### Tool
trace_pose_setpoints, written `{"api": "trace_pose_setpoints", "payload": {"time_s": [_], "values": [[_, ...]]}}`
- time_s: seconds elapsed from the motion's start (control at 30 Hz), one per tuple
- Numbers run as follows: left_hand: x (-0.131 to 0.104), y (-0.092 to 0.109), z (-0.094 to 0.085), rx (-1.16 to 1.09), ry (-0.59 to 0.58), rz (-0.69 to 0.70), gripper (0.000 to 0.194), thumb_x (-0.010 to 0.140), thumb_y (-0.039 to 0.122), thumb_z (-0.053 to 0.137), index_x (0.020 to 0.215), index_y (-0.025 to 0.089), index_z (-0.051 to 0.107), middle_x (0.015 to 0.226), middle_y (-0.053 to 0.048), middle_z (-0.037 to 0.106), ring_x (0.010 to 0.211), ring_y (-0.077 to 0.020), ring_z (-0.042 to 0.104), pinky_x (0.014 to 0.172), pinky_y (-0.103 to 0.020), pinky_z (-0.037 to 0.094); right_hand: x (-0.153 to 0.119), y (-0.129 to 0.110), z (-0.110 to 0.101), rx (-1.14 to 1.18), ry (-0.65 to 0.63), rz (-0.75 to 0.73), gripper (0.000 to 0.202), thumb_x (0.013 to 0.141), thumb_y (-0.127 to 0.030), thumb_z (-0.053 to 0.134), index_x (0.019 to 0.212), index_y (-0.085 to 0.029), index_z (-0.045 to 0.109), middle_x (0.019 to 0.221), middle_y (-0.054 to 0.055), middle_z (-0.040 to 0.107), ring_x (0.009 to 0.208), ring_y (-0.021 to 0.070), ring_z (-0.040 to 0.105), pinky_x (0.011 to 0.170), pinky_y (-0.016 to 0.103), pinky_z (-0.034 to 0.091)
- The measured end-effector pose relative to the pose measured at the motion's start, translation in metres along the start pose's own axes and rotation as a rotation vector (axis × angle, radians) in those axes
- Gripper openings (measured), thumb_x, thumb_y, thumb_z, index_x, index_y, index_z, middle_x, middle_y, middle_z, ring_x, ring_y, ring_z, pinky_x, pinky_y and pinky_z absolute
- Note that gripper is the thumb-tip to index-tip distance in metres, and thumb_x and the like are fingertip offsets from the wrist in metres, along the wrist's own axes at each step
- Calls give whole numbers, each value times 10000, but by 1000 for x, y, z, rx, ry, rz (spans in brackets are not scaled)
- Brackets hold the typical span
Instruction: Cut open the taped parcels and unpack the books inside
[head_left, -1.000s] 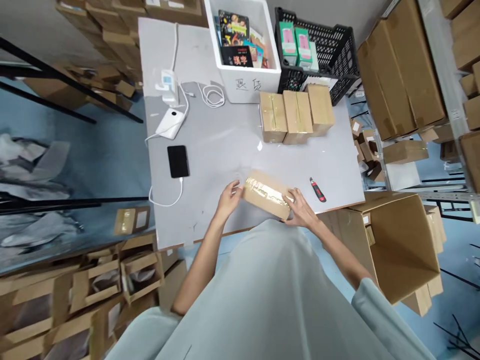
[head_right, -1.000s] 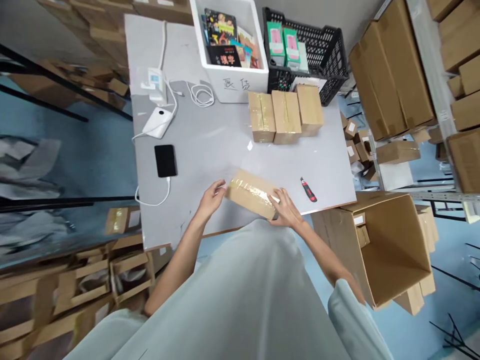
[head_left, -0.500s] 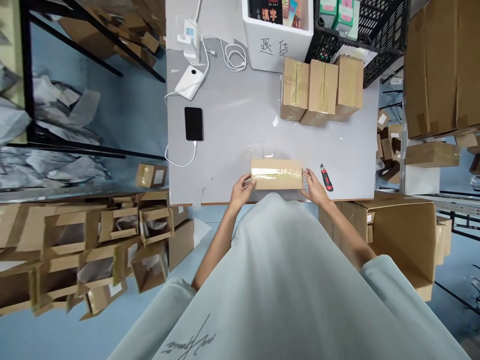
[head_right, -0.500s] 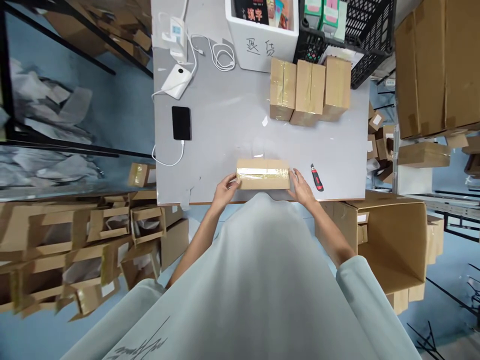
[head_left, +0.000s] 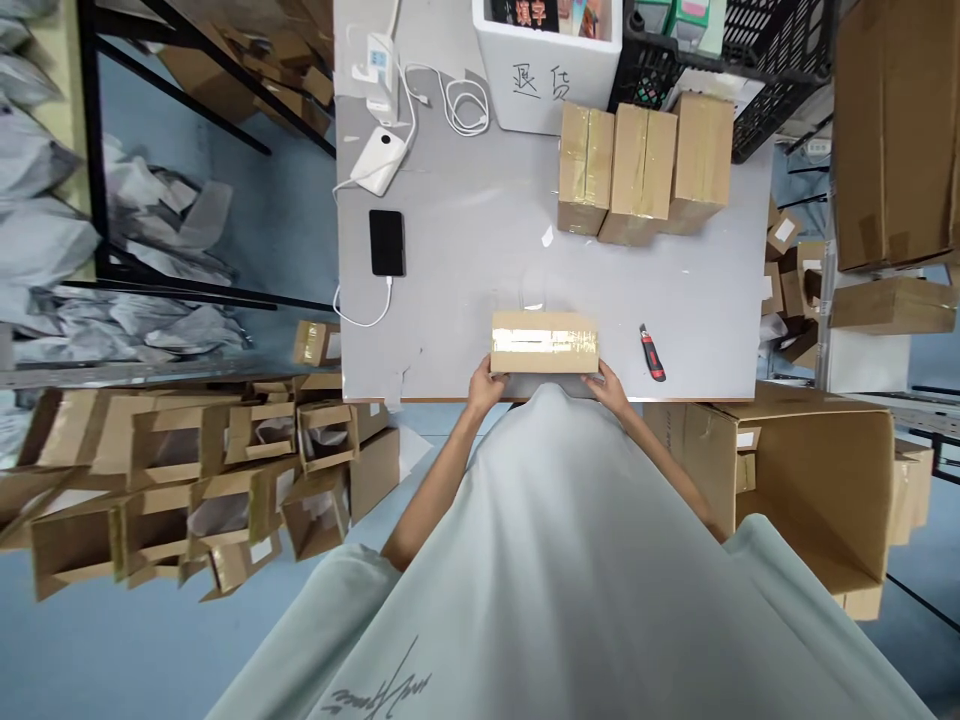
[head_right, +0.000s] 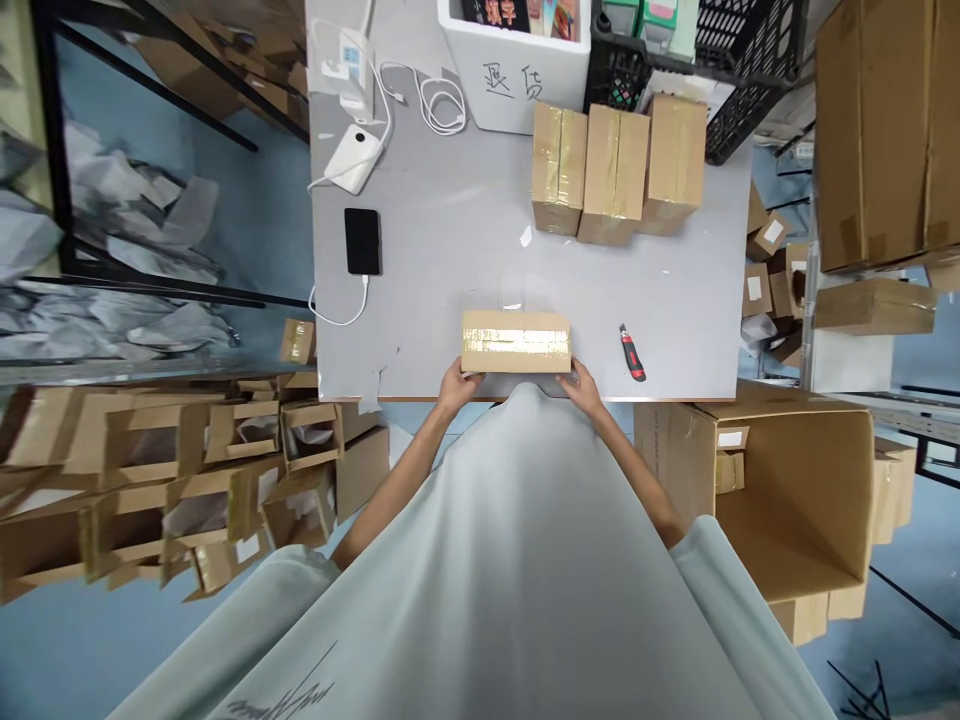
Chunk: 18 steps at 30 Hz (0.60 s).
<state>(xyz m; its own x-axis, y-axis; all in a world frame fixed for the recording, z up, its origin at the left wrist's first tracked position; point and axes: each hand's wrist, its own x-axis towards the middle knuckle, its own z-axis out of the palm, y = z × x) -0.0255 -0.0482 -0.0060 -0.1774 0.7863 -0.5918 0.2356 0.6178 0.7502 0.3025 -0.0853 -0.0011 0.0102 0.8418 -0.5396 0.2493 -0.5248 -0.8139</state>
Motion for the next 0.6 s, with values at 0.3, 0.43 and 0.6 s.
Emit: {"api": "trace_pose_setpoints", "payload": {"time_s": [0.3,0.43,0.6], "values": [[4,17,5,-33,-13,134,496,883,200,770,1378,189,791,1472,-150,748,1311,-303,800,1196,-486,652,5,-16,-28,-83,200,-145,721,1007,-742,687,1517,-240,777,1418,190,733,1218,344,759,1121,569,685],[12,19,8,-32,-28,144,461,896,191,780,1356,198,810,1455,-145,745,1240,-296,820,1146,-489,681,20,-19,-36,-167,195,-144,593,1020,-655,693,1406,-224,823,1324,171,787,1172,332,771,1176,559,644],[18,13,16,-35,-40,146,471,939,236,764,1402,162,801,1505,-189,755,1270,-316,807,1179,-516,657,37,-15,-34,-148,213,-125,617,1014,-650,689,1428,-205,796,1374,182,806,1235,339,775,1216,545,613]]}}
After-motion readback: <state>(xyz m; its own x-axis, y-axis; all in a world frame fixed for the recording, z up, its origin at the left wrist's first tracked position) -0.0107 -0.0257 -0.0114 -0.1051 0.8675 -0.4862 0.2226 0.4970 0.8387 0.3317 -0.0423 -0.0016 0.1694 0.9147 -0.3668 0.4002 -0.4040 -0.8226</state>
